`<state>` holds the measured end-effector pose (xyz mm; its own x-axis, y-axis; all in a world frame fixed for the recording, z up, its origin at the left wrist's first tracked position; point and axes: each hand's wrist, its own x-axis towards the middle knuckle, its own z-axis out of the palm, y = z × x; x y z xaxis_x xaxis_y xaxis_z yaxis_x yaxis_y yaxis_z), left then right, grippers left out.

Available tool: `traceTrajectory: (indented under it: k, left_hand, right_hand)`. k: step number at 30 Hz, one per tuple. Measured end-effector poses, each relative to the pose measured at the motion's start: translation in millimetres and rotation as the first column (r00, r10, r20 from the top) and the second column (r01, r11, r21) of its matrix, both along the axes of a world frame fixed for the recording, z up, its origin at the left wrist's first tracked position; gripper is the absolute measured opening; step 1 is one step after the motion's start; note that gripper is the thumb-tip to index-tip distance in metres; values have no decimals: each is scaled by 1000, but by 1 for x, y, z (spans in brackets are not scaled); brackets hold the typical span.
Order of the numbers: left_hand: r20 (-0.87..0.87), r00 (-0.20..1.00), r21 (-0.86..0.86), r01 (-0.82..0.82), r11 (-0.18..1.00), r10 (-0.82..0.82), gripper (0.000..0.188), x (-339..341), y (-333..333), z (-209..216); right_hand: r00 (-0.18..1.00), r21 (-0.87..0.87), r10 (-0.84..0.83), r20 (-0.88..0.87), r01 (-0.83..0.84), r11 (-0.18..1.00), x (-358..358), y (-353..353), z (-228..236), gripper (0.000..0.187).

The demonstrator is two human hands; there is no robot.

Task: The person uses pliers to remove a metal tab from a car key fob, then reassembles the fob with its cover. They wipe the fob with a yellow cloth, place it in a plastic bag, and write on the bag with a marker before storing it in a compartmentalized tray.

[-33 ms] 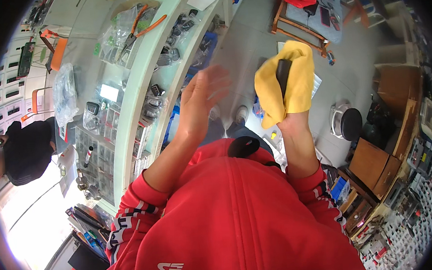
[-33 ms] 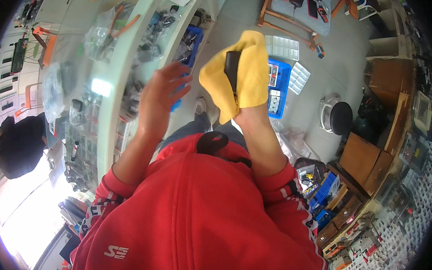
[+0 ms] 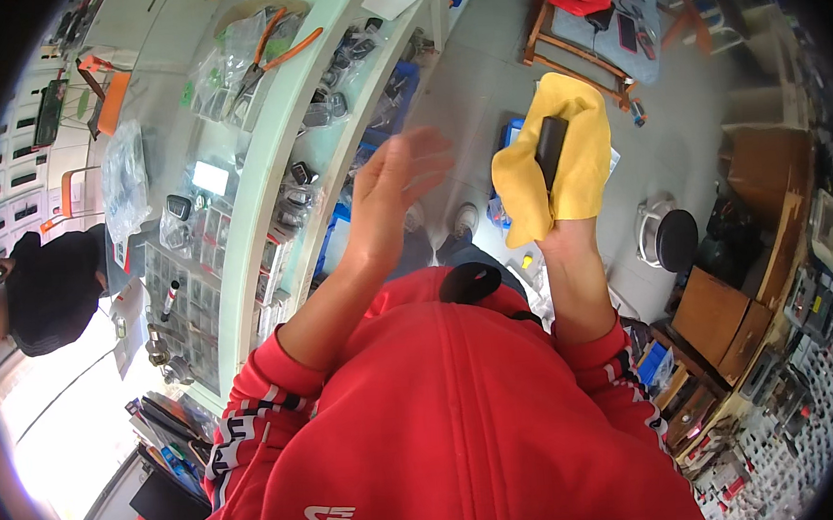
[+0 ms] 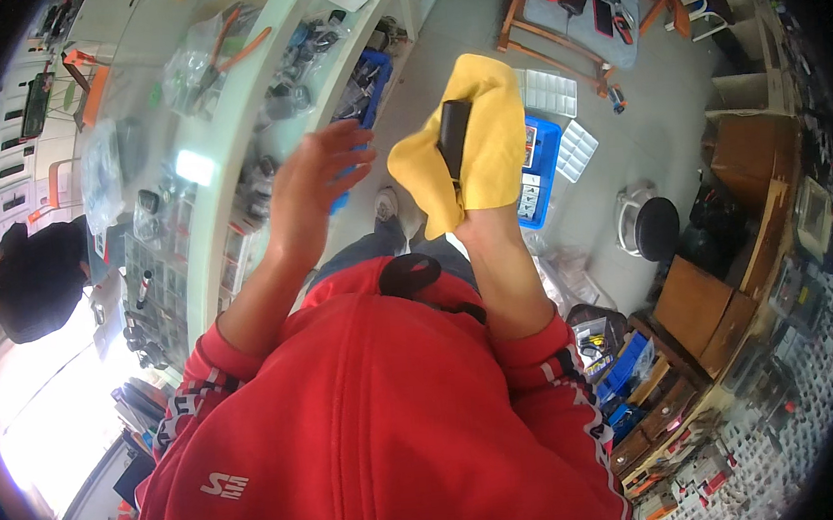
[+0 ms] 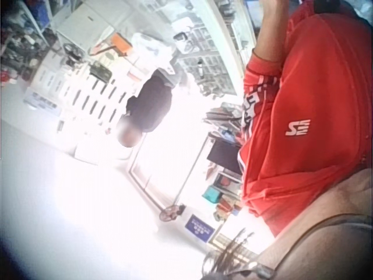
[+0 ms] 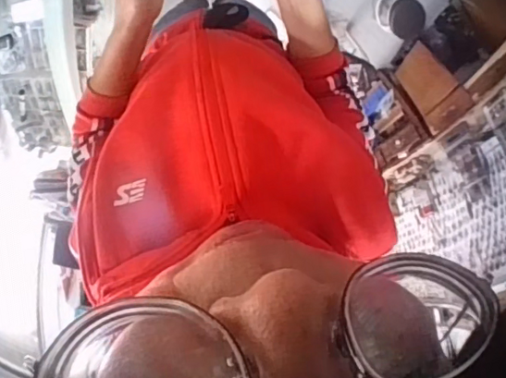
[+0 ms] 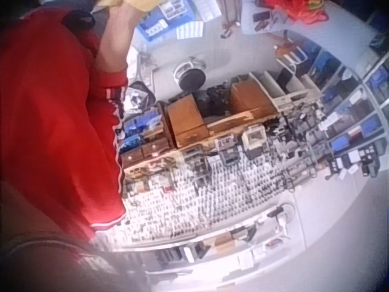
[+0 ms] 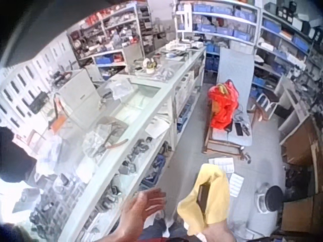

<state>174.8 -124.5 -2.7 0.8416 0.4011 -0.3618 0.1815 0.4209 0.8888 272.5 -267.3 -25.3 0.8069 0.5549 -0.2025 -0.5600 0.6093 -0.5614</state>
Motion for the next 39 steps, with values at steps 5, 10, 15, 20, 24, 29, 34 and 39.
traceTrajectory:
  k: [5,10,15,20,24,29,34,39]
  left_hand:
    - [45,962,64,266,962,-269,37,17,-12,-14]
    - [25,979,-473,192,860,-205,31,17,-27,-34]
    - [244,967,-622,212,754,-71,30,13,-22,-30]
    - [299,951,-525,230,820,-75,35,13,-21,-18]
    - [223,974,-363,129,923,-49,38,8,-32,-12]
    - [208,978,-335,103,936,-33,32,4,-32,-13]
    - [82,995,-132,-48,990,59,19,11,-17,-9]
    - [292,950,-204,-50,978,109,11,5,-3,5]
  right_hand:
    - [952,-77,-80,-294,60,995,3,5,-11,27]
    - [988,-240,12,-154,-49,970,-12,0,-2,29]
    - [942,-157,315,113,-296,942,-13,5,16,40]
    - [972,-202,217,86,-196,959,-16,11,17,39]
    - [997,-253,59,42,-46,966,-20,9,7,36]
    - [995,-304,9,-103,-40,952,-20,11,-1,37]
    - [991,-354,98,-94,-125,927,-27,4,4,41]
    - [970,-154,176,-169,-203,967,-27,1,0,35]
